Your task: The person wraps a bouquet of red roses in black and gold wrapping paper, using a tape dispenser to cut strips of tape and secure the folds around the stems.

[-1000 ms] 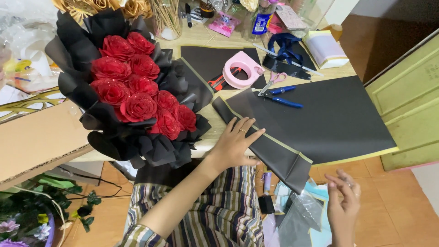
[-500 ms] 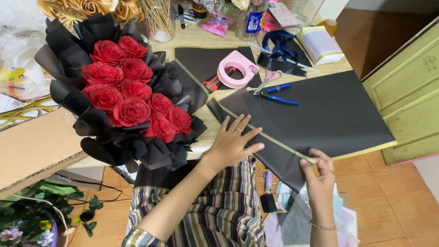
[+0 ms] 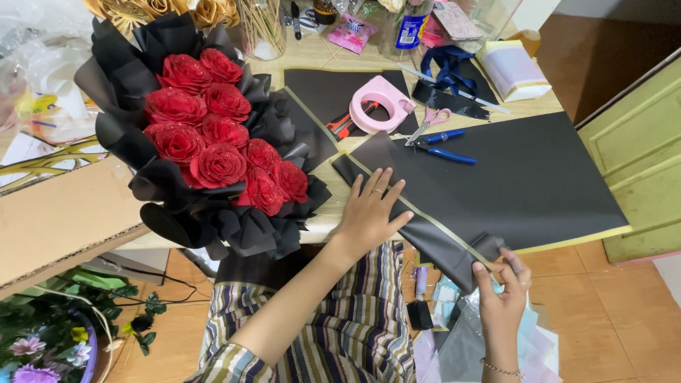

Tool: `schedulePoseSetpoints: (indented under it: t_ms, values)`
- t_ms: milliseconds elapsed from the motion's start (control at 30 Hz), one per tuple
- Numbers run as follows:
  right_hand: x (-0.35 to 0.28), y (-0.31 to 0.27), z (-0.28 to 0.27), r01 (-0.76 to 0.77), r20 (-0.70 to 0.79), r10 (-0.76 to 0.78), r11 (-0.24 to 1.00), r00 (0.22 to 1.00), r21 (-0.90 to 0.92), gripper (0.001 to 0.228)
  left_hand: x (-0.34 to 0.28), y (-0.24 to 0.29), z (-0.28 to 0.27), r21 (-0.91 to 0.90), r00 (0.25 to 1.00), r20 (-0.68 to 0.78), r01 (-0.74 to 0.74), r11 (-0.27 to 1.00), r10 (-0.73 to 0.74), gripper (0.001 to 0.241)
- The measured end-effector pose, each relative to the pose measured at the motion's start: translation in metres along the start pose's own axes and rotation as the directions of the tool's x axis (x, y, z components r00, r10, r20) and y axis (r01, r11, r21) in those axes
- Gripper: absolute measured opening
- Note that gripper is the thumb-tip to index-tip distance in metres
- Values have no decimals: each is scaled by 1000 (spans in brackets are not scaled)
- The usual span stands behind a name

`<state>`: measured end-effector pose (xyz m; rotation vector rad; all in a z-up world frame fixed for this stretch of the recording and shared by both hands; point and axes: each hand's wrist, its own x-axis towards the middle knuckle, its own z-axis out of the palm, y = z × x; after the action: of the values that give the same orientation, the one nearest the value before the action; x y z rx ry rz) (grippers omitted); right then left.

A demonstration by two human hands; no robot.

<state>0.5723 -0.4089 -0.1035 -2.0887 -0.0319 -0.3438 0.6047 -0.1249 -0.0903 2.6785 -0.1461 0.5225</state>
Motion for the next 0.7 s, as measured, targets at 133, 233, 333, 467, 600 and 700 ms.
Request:
schedulePoseSetpoints:
  t_ms: [133, 233, 333, 467, 600, 700]
  values:
    - [6, -5, -2, 204, -15, -208, 969, 978, -138, 15, 1, 0, -1, 1, 999, -32, -18, 1000, 18, 61]
    - [8, -13, -4, 239, -22, -249, 950, 968, -200, 22, 2, 1, 0, -19, 996, -86, -17, 1000, 15, 56]
    - [12, -11, -3, 171, 4, -172, 972, 985, -163, 21, 8, -2, 1, -34, 997, -82, -13, 999, 11, 47]
    - [15, 1, 0, 181, 11, -182, 972, 983, -152, 18, 8, -3, 2, -36, 992, -124, -21, 999, 17, 39]
    - [19, 9, 1, 192, 24, -190, 978, 981, -88, 14, 10, -6, 10, 103, 983, -181, -16, 995, 34, 49]
    - [21, 11, -2, 244, 20, -244, 968, 970, -52, 13, 11, -8, 12, 121, 990, -138, -25, 992, 42, 54]
